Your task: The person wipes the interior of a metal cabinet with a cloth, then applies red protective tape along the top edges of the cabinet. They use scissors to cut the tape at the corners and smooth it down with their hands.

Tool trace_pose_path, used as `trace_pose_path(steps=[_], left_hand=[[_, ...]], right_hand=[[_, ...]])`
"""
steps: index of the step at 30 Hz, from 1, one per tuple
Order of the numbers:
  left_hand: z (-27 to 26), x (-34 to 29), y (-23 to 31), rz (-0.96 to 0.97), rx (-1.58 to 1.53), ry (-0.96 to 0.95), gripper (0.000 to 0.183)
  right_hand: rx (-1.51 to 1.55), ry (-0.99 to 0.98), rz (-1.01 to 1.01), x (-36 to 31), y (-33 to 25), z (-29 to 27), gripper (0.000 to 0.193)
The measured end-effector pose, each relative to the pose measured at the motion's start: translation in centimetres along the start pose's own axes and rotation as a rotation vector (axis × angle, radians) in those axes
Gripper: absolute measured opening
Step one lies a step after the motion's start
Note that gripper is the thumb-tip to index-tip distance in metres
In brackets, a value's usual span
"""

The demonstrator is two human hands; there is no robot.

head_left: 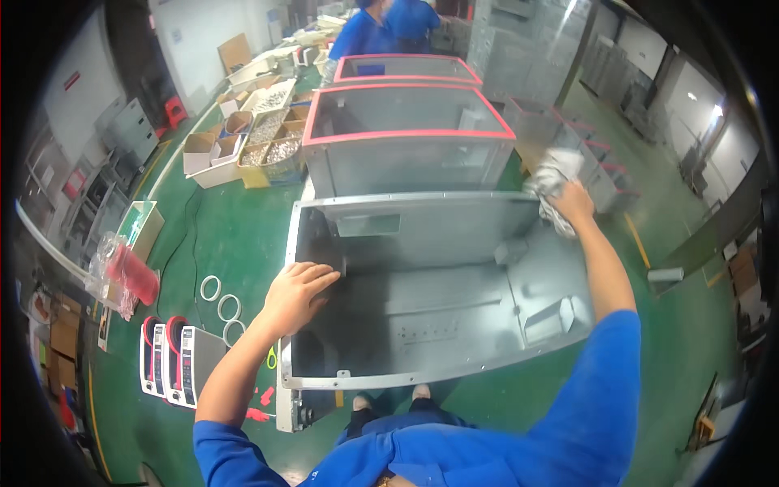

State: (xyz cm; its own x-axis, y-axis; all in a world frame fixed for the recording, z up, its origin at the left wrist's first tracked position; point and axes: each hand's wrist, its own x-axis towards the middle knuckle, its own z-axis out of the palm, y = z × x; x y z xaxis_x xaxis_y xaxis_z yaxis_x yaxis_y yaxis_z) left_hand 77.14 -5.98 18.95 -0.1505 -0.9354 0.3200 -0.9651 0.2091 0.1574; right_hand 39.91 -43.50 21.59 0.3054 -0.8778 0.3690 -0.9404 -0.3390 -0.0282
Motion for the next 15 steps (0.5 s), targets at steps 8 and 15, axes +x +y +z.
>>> trace_pose_path(steps=[8,15], left_hand=[[0.1,-0.1,-0.1,-0.025,-0.018,-0.014,0.044],[0.4,-0.9,0.3,-0.004,-0.025,0.035,0.041]], right_hand=[[0.272,-0.250,-0.093,-4.0,8.2,-1.5,0.052],[0.462,-0.195,0.071,-21.5,11.1,-8.1,0.042]])
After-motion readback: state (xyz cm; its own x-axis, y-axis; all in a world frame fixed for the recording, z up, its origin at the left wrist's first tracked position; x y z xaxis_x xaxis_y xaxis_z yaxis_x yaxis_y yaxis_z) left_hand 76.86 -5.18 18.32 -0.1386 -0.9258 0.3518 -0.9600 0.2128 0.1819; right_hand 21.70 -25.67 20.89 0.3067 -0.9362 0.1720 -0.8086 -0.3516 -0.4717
